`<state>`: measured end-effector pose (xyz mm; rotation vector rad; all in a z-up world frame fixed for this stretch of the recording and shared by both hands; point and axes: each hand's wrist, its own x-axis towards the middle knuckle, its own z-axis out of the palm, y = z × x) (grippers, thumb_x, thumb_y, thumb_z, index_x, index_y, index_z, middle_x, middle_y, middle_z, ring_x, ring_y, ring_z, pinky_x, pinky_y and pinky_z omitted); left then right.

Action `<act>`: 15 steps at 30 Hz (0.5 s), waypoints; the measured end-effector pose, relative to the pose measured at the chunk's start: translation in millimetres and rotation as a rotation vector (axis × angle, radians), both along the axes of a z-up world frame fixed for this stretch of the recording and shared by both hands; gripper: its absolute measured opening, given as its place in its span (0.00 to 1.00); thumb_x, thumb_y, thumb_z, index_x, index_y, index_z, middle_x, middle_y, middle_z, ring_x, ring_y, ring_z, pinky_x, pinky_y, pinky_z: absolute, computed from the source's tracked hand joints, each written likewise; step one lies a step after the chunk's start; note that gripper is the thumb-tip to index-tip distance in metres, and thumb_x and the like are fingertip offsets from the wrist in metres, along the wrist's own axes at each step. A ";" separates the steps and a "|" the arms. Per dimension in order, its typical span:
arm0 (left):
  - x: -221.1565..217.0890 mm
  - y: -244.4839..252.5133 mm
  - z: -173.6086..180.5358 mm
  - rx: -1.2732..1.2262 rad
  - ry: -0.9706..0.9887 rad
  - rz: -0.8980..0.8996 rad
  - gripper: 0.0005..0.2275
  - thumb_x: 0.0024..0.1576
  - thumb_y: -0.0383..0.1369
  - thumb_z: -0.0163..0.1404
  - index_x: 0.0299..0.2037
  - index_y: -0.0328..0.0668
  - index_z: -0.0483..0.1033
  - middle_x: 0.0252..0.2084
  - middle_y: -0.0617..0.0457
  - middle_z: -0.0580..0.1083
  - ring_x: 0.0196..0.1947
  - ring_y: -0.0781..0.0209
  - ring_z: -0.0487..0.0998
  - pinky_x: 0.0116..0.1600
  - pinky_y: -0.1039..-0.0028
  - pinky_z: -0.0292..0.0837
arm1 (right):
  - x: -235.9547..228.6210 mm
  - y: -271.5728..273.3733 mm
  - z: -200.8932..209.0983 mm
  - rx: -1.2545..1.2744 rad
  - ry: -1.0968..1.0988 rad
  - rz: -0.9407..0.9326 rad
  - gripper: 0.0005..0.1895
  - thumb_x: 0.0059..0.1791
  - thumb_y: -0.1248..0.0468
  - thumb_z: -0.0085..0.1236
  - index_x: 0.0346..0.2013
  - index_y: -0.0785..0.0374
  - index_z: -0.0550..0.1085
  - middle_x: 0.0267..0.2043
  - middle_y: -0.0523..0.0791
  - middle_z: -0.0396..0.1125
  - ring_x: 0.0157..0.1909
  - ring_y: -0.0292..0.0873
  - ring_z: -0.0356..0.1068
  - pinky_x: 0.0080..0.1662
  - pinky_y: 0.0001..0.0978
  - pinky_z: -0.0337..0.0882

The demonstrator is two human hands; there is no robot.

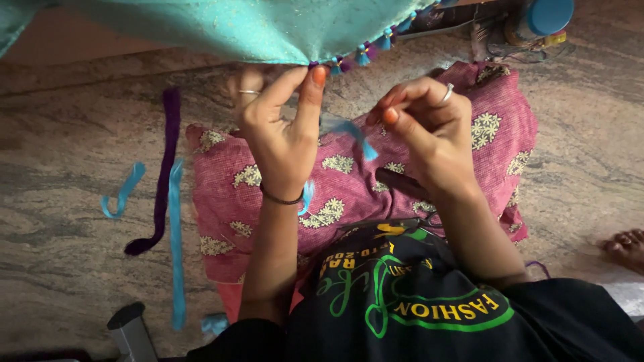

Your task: Attaching decorative tassels and sewing ribbons onto the edge of a piece of fabric.

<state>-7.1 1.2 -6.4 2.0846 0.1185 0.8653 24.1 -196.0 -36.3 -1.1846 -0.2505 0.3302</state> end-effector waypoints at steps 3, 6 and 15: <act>-7.5 0.7 7.1 0.008 0.089 0.008 0.09 0.62 0.37 0.60 0.39 0.39 0.85 0.42 0.50 0.75 0.54 0.51 0.67 0.62 0.59 0.61 | 5.7 13.2 0.7 0.067 -0.037 -0.030 0.05 0.57 0.76 0.58 0.48 0.70 0.74 0.43 0.47 0.75 0.45 0.37 0.75 0.46 0.24 0.73; -16.0 -1.9 9.1 -0.043 0.072 -0.020 0.09 0.64 0.38 0.59 0.41 0.41 0.84 0.48 0.49 0.73 0.57 0.50 0.66 0.65 0.59 0.61 | 14.1 35.0 0.6 -0.195 -0.122 -0.142 0.05 0.57 0.75 0.56 0.47 0.70 0.76 0.45 0.46 0.75 0.45 0.36 0.76 0.41 0.25 0.73; -25.4 -4.1 14.4 -0.005 0.041 -0.024 0.08 0.64 0.36 0.60 0.43 0.41 0.85 0.55 0.46 0.70 0.64 0.46 0.63 0.71 0.57 0.57 | 15.0 67.3 -1.3 -0.150 -0.336 -0.121 0.09 0.52 0.81 0.51 0.40 0.71 0.78 0.37 0.39 0.73 0.39 0.28 0.69 0.41 0.22 0.68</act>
